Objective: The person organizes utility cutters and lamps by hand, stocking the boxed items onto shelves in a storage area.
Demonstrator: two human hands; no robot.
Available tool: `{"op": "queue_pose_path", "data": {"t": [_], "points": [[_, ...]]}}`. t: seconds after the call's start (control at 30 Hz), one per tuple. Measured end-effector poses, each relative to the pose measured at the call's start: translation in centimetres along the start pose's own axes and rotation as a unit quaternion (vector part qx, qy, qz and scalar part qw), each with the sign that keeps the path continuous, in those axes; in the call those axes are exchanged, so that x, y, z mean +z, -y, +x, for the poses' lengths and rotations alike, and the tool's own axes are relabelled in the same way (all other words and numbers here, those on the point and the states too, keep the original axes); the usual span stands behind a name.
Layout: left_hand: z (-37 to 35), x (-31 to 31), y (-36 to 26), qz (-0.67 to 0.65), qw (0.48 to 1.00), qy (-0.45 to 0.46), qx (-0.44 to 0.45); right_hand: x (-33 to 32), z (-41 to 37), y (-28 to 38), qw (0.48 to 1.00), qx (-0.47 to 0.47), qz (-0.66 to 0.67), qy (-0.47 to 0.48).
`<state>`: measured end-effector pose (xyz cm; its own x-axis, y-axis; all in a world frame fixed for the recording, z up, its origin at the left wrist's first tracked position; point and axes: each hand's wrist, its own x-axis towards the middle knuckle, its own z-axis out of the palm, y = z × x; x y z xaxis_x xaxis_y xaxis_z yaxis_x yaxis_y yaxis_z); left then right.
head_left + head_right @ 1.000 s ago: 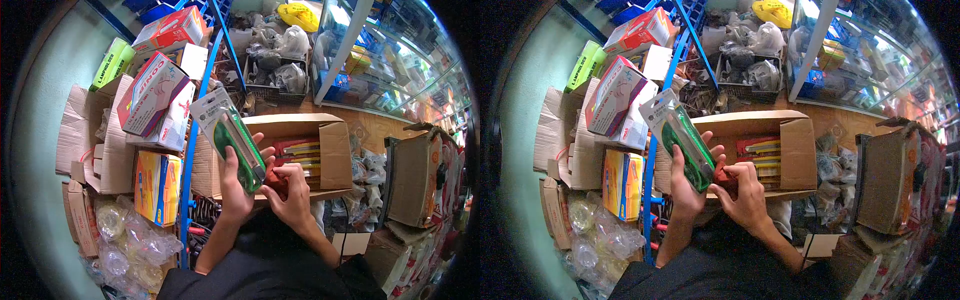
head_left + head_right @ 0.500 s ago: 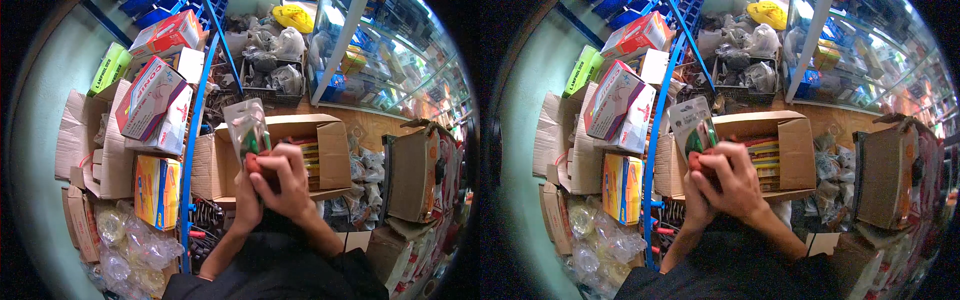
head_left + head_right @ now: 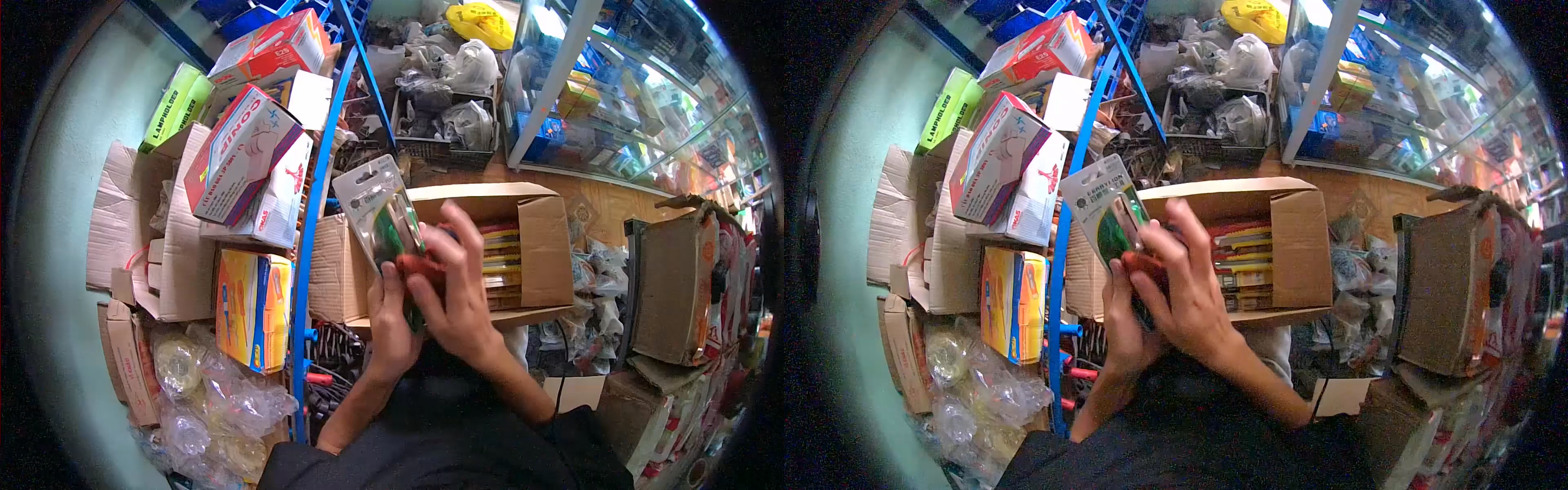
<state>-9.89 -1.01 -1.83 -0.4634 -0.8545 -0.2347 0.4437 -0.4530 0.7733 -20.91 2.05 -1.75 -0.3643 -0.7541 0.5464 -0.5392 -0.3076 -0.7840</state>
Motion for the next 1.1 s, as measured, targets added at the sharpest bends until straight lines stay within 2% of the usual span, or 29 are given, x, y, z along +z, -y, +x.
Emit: {"op": "queue_pose_path", "data": {"t": [0.03, 0.1, 0.2, 0.23, 0.27, 0.3, 0.37, 0.43, 0.6, 0.67, 0.7, 0.73, 0.77, 0.83, 0.87, 0.97, 1.0, 1.1], "points": [[-0.6, 0.0, 0.2, 0.021, 1.000, -0.003, -0.015, 0.0, 1.2, 0.4, 0.999, 0.018, 0.027, -0.042], [-1.3, 0.3, 0.8, 0.065, 0.997, -0.005, -0.045, -0.1, 3.2, -0.4, 0.997, 0.003, -0.007, -0.078], [-1.3, 0.4, 1.3, 0.011, 1.000, -0.002, -0.019, 0.0, 3.9, 0.1, 0.999, 0.005, -0.001, -0.035], [-0.9, 0.5, 1.3, -0.020, 1.000, -0.007, -0.003, 0.5, 3.1, 0.5, 0.998, 0.025, 0.048, -0.026], [-0.1, 0.2, 0.8, -0.025, 1.000, 0.016, 0.007, 0.7, 1.9, 0.6, 0.999, 0.033, 0.044, -0.002], [0.5, 0.3, 0.2, -0.027, 0.999, -0.012, 0.038, 1.0, 0.6, 0.7, 0.998, 0.041, 0.041, 0.024], [1.7, 0.4, -1.0, -0.024, 0.996, 0.001, 0.083, 1.0, -2.0, 0.8, 0.997, 0.041, 0.020, 0.067], [2.2, 0.1, -1.2, -0.017, 0.993, -0.055, 0.104, 0.6, -3.5, 1.6, 0.989, 0.104, 0.060, 0.082], [2.3, -0.6, -1.4, -0.035, 0.984, -0.117, 0.126, -0.2, -5.8, 1.8, 0.989, 0.089, 0.024, 0.119], [1.7, -1.5, -1.8, 0.058, 0.990, -0.082, 0.098, -1.3, -5.9, 1.8, 0.983, 0.127, 0.061, 0.121], [1.6, -1.8, -1.9, 0.102, 0.989, -0.067, 0.087, -2.1, -5.7, 1.7, 0.985, 0.134, 0.065, 0.087], [1.3, -1.2, -2.1, 0.166, 0.973, -0.102, 0.120, -3.2, -5.3, 1.5, 0.988, 0.135, 0.042, 0.062], [1.2, -1.7, -2.7, 0.258, 0.960, -0.076, 0.082, -4.2, -4.9, 1.1, 0.990, 0.135, 0.020, 0.037], [1.0, -3.1, -4.1, 0.433, 0.901, -0.021, 0.002, -5.8, -4.6, -0.4, 0.982, 0.189, 0.019, -0.006], [1.5, -2.9, -4.0, 0.404, 0.915, 0.014, 0.004, -6.5, -4.3, -1.0, 0.977, 0.210, 0.004, -0.026], [3.5, -4.3, -2.8, 0.396, 0.914, 0.047, 0.069, -7.5, -3.7, -2.2, 0.978, 0.195, -0.072, -0.036], [4.4, -4.9, -1.9, 0.371, 0.926, 0.027, 0.067, -7.4, -3.9, -2.7, 0.977, 0.201, -0.064, -0.045], [5.8, -6.5, -0.7, 0.400, 0.911, 0.083, 0.064, -7.5, -4.4, -2.9, 0.971, 0.229, -0.068, -0.023]]}}
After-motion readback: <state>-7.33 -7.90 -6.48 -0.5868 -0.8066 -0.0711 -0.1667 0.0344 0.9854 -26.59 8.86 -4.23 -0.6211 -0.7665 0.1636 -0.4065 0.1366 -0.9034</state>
